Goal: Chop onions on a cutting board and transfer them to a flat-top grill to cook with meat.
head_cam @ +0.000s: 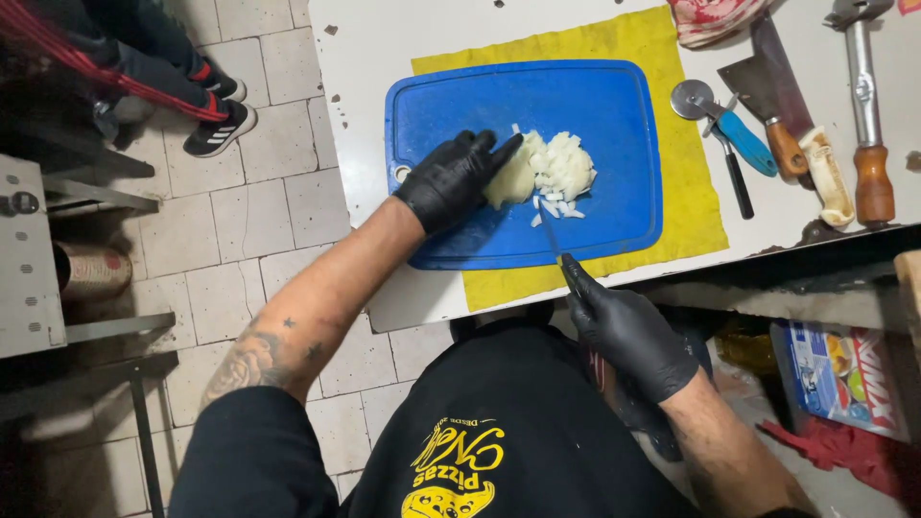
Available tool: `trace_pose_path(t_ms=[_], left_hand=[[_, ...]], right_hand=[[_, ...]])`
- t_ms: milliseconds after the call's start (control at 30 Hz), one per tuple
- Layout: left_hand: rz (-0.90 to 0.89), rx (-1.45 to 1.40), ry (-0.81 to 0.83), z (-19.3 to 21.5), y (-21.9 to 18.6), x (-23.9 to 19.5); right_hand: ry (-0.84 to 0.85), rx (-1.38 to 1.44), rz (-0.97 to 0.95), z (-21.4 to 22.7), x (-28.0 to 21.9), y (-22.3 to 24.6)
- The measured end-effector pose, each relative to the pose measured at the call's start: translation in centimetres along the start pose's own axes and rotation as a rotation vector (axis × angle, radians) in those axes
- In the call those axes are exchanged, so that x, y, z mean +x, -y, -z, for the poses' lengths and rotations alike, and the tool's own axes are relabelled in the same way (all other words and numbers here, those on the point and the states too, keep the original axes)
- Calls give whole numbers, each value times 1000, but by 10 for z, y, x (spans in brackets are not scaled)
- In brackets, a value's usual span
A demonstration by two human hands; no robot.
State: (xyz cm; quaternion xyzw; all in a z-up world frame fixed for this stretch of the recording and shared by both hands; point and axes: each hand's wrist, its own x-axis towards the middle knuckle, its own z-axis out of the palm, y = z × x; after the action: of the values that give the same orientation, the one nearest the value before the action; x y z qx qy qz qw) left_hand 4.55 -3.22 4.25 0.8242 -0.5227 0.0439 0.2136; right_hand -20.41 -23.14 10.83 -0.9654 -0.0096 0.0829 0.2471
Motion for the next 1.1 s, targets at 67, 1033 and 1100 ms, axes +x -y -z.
trace_pose_path(t_ms=[67,1033,1100], left_hand=[[-133,59,14,-2,7,18],[389,-111,360,-17,-9,4],[376,-167,250,-31,4,-8]], right_hand=[[-37,5,30,-5,-3,-4],[-71,114,-86,-14,17,-8],[-44,22,-95,-18,35,-5]])
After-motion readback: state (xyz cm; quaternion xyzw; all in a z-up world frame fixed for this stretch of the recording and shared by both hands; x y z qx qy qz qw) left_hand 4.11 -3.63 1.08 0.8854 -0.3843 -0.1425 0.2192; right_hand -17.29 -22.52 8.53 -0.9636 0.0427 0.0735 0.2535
